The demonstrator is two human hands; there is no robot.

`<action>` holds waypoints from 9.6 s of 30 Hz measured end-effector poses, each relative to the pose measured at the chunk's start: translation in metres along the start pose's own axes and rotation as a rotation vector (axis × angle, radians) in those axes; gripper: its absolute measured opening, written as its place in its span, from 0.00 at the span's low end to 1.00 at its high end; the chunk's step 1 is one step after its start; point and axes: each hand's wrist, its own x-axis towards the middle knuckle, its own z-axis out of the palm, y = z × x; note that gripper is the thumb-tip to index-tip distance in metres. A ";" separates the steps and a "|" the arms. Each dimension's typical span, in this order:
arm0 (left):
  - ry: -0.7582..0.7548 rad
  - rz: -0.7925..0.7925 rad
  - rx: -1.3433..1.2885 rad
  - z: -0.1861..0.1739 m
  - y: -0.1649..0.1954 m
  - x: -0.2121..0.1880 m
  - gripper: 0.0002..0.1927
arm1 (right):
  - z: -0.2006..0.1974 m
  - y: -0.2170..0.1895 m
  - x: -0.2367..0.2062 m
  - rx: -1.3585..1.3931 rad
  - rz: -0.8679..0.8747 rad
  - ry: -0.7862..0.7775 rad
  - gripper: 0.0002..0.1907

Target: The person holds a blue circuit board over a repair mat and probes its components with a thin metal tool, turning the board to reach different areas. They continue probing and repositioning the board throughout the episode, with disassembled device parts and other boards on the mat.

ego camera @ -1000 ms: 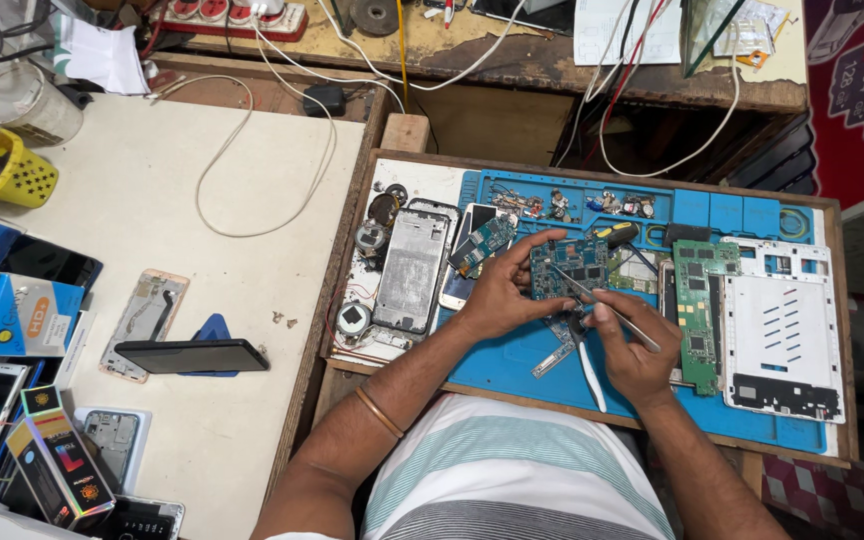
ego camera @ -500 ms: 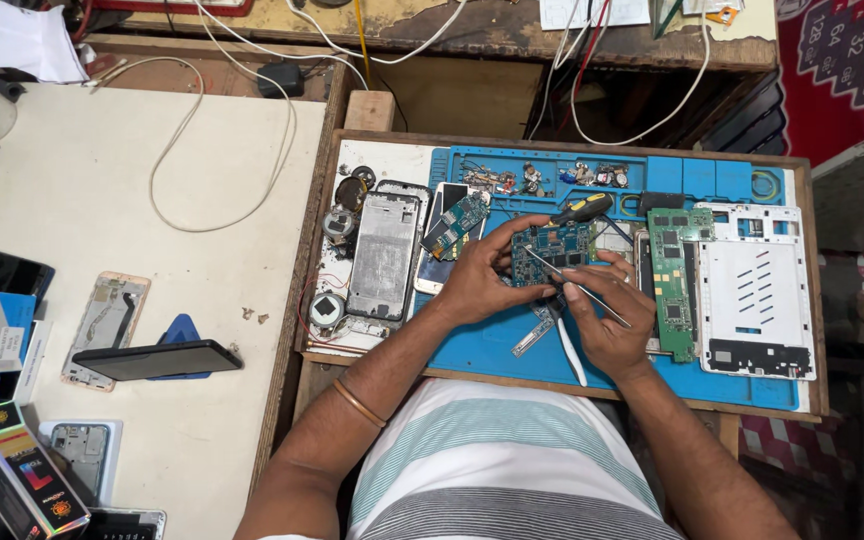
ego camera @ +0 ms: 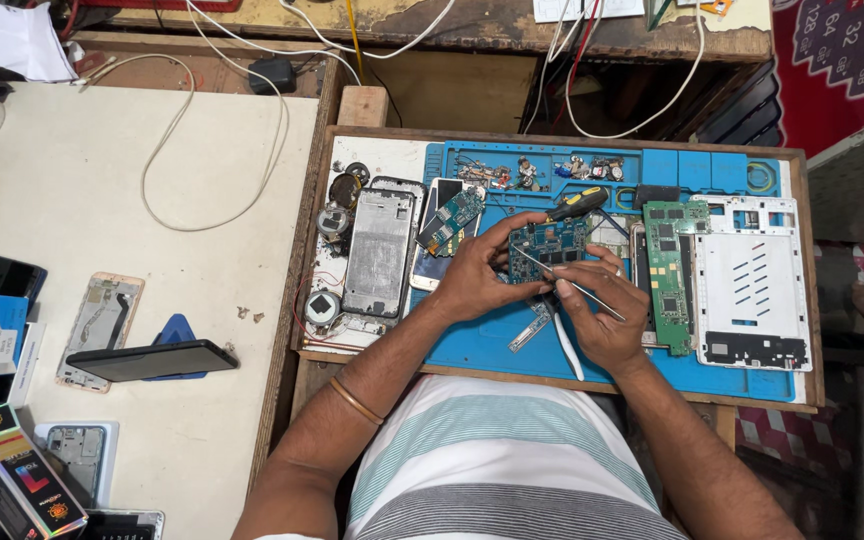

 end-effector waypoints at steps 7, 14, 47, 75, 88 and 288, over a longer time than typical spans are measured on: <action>0.015 -0.012 -0.038 0.000 0.000 -0.001 0.42 | -0.001 -0.003 0.001 0.054 0.105 0.078 0.07; 0.027 0.013 -0.029 0.001 0.002 -0.001 0.42 | -0.002 -0.005 0.002 0.008 0.070 0.057 0.07; 0.031 0.022 -0.024 0.000 0.000 0.000 0.42 | -0.001 -0.001 0.003 0.017 0.088 0.072 0.07; 0.026 0.032 0.011 0.000 0.000 0.000 0.42 | 0.001 -0.002 0.004 0.004 -0.002 -0.017 0.06; 0.021 0.022 0.030 0.002 -0.002 -0.001 0.42 | 0.001 -0.002 0.001 -0.034 -0.014 0.019 0.06; -0.105 -0.018 -0.296 -0.014 -0.004 -0.005 0.45 | 0.006 0.030 -0.010 0.788 0.591 0.140 0.11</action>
